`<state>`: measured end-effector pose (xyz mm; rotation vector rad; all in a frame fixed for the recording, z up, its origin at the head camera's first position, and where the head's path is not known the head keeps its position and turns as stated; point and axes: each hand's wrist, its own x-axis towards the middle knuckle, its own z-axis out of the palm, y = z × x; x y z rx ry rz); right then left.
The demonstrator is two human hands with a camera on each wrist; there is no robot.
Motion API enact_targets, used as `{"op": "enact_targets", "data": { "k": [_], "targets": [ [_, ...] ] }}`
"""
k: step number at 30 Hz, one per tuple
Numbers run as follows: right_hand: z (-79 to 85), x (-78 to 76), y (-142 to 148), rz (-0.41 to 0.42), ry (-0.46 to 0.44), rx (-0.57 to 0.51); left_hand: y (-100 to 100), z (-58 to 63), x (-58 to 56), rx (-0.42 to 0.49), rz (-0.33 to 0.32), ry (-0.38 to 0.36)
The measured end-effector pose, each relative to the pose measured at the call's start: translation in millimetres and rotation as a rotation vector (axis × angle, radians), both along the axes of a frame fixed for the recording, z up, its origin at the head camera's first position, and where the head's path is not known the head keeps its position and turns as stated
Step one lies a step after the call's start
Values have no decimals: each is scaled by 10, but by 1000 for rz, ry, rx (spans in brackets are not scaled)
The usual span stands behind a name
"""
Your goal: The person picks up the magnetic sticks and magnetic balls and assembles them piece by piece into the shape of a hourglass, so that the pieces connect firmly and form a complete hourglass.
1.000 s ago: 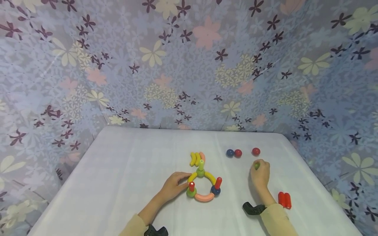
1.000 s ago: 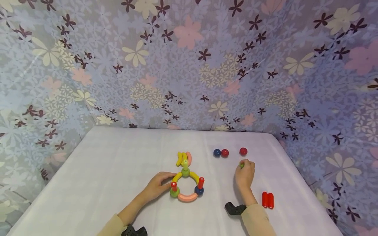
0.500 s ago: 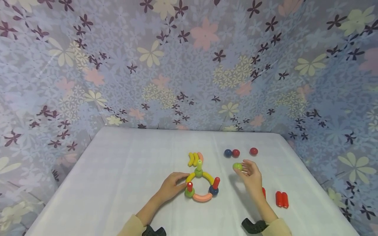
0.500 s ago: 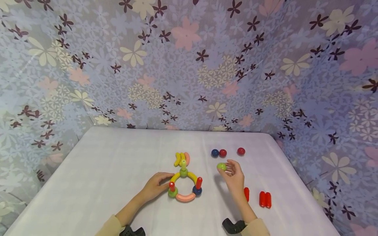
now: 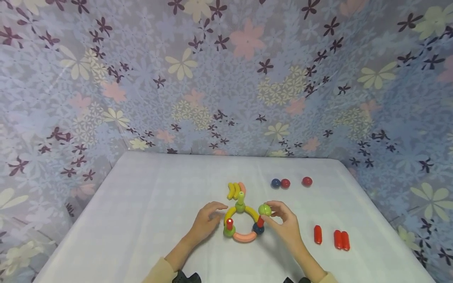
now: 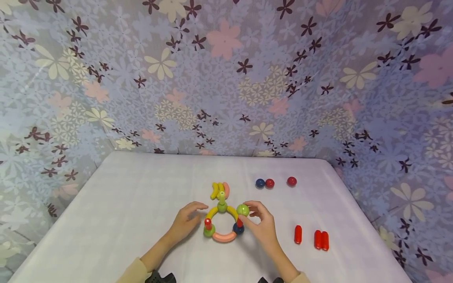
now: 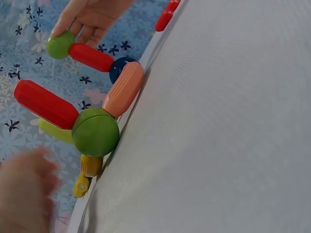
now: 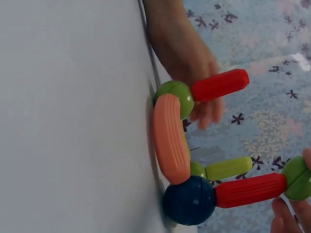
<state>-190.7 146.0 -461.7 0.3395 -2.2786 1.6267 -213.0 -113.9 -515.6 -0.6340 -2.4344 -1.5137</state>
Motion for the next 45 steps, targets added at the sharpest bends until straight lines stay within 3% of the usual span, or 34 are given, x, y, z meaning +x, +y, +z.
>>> {"op": "enact_targets", "data": {
  "k": [3,7,10,13,19,25,30,33,36,45],
  "targets": [
    [-28,7,-2,4,-18,-9,-16,36,15,43,-34,217],
    [-81,12,-2,36,31,-4,-49,64,15,-64,-88,527],
    [-129,8,-13,63,104,-6,-51,73,7,-118,-98,634],
    [-164,5,-39,75,146,-26,-32,64,-2,-108,-84,673],
    [-236,12,-93,94,192,-49,25,11,0,-9,-77,614],
    [-260,-13,-161,109,255,4,131,-25,29,-14,-71,478],
    [-203,14,-240,96,259,75,224,-33,77,2,-33,324],
    [-73,66,-301,97,263,105,261,-32,87,-20,-19,277],
    [40,109,-359,117,248,126,275,-23,91,-47,-13,261],
    [-279,-46,-364,175,128,126,268,-8,91,-66,-68,325]
  ]
}}
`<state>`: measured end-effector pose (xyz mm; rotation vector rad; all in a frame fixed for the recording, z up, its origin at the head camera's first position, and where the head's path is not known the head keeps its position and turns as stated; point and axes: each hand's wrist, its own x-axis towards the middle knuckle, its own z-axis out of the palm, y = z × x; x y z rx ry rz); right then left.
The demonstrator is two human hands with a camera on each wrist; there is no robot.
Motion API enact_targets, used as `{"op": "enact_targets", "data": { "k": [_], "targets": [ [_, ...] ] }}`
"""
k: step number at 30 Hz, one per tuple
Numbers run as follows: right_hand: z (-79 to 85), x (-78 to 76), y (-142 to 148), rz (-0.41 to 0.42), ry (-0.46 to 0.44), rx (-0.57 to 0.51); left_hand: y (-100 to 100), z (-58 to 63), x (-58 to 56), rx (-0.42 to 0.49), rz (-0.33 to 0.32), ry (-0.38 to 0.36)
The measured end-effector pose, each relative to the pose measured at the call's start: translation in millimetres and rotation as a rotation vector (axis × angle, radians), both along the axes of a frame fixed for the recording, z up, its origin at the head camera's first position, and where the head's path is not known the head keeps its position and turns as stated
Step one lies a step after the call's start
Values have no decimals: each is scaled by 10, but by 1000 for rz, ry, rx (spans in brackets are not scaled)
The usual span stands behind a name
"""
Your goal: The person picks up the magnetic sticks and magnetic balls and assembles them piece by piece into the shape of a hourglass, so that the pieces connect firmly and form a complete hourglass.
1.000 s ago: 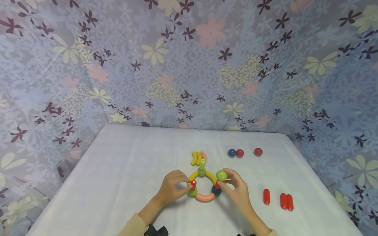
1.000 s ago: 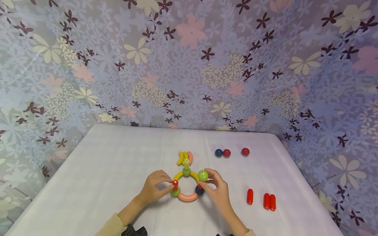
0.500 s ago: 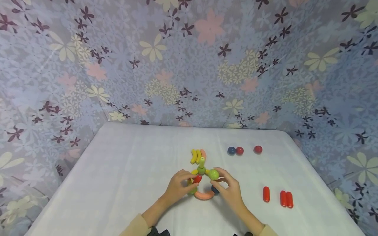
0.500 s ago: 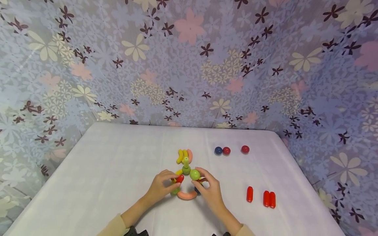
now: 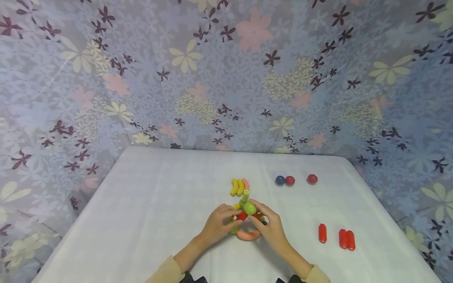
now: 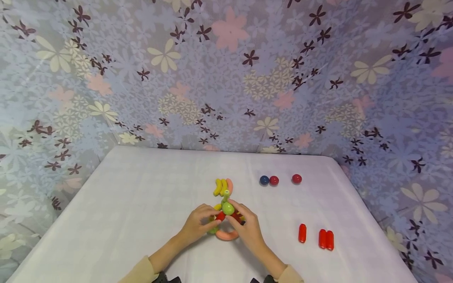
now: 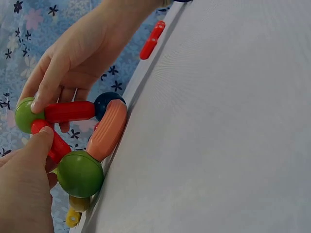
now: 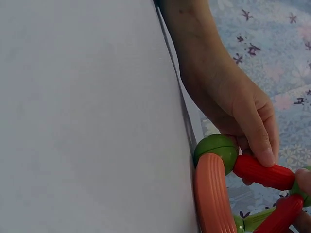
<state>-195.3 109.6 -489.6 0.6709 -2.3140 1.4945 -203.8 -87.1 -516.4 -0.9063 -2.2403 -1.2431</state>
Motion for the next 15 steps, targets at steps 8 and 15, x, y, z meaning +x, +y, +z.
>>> {"op": "enact_targets", "data": {
  "k": [8,15],
  "targets": [
    [-44,39,37,-102,-83,-16,21,175,-136,62,63,-318],
    [70,114,29,-117,-77,-11,91,324,-513,-94,2,-426]
  ]
}}
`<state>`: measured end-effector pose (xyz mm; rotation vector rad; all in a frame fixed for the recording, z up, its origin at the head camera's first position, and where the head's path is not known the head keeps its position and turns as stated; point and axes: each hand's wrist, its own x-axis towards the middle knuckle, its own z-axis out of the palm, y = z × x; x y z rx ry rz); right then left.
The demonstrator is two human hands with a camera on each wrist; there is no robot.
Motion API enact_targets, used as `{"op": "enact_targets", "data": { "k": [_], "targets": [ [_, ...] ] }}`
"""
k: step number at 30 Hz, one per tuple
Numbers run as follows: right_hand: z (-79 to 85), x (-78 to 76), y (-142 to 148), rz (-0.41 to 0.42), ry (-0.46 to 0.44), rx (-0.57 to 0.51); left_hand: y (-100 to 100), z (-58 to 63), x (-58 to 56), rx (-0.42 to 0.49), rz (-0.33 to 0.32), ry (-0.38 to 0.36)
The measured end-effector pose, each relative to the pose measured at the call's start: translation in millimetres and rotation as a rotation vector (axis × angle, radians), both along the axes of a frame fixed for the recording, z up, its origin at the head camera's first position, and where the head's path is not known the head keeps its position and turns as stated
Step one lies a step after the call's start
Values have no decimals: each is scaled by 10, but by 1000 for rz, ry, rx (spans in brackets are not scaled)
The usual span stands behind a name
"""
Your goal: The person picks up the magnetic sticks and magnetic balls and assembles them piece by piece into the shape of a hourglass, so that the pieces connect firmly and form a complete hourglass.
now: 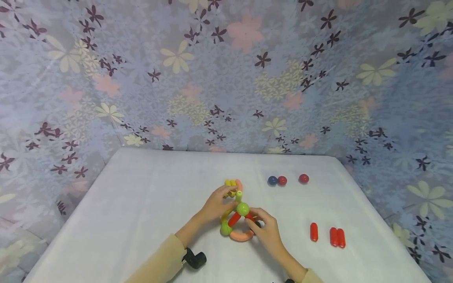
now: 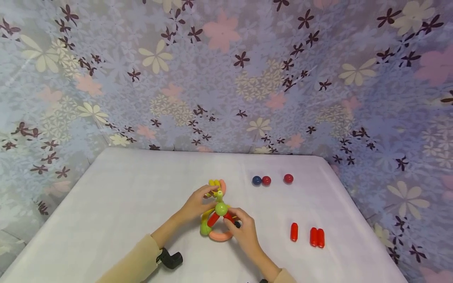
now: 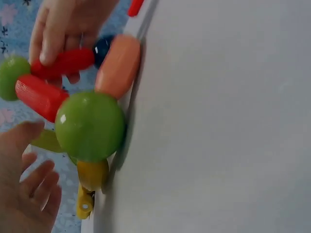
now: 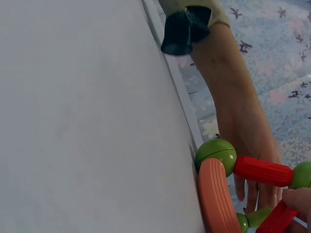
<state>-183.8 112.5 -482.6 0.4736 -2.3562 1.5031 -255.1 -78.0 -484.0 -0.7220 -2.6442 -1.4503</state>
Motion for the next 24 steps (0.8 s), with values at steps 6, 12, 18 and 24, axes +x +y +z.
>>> {"op": "enact_targets", "data": {
  "k": [6,12,18,24],
  "targets": [
    [160,92,-40,10,10,-4,18,-59,-92,-41,-73,1],
    [158,98,-45,-16,21,6,15,-83,-71,-70,-92,94],
    [154,74,-59,-24,36,-2,-5,-101,-68,-81,-125,137],
    [143,84,-67,-31,5,-7,-8,-105,-47,-118,-134,147]
  ]
}}
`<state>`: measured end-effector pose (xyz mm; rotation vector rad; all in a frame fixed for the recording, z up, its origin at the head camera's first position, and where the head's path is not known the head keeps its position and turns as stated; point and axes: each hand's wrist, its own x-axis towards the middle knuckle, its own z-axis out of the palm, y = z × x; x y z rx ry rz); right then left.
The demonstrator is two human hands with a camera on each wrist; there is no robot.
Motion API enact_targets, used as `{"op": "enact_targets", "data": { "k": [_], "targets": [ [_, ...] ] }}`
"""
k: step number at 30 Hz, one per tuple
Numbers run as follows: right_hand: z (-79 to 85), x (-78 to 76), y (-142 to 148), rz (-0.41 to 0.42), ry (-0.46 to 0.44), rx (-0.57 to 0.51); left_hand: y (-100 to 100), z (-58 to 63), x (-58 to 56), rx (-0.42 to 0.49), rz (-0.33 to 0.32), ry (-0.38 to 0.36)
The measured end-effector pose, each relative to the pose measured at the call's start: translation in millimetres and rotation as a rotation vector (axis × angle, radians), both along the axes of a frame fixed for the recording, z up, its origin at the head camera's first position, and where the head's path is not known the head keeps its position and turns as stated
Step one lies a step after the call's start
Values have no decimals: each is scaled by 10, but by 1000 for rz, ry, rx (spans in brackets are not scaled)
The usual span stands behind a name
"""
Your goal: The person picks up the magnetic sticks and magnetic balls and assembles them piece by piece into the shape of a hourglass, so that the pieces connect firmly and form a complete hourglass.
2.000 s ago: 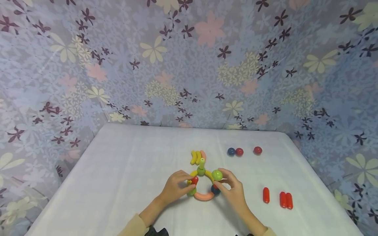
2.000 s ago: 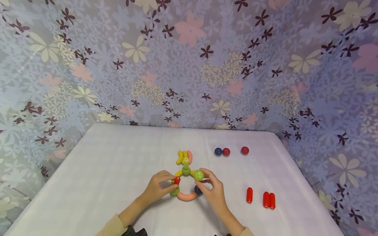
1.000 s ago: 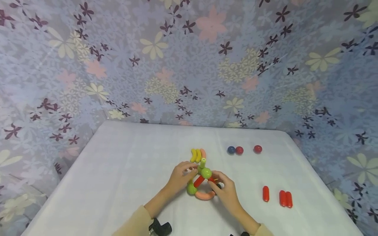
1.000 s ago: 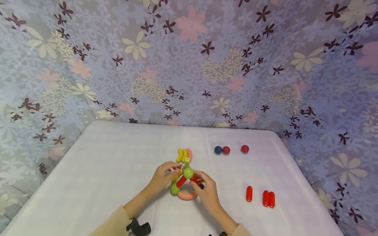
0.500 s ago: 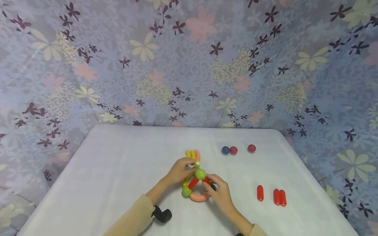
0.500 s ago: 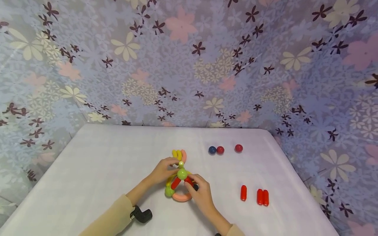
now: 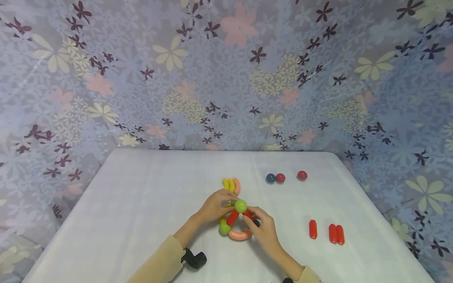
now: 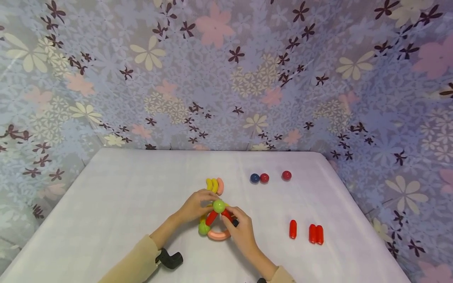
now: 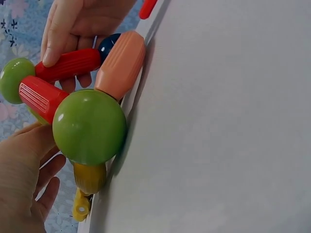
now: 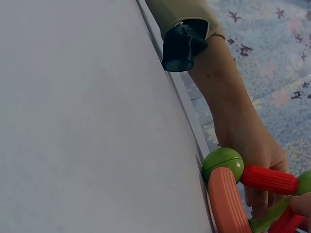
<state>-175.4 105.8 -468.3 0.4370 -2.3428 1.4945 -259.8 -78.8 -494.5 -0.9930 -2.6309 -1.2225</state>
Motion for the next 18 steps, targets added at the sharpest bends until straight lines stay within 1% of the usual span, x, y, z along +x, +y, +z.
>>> {"op": "enact_targets", "data": {
  "k": [2,7,8,13,14,18],
  "targets": [
    [1,8,4,-10,-23,-5,14,5,5,17,2,-39],
    [9,46,-7,-11,-70,-14,13,-2,51,110,13,-199],
    [11,52,-9,-7,-77,-14,4,-3,63,129,15,-221],
    [25,60,2,-13,-119,-10,-80,-7,123,181,34,-272],
    [28,55,5,-17,-122,-6,-101,33,156,190,37,-283],
    [-127,-46,45,-14,-118,7,-237,-1,229,234,74,-352]
  ]
}}
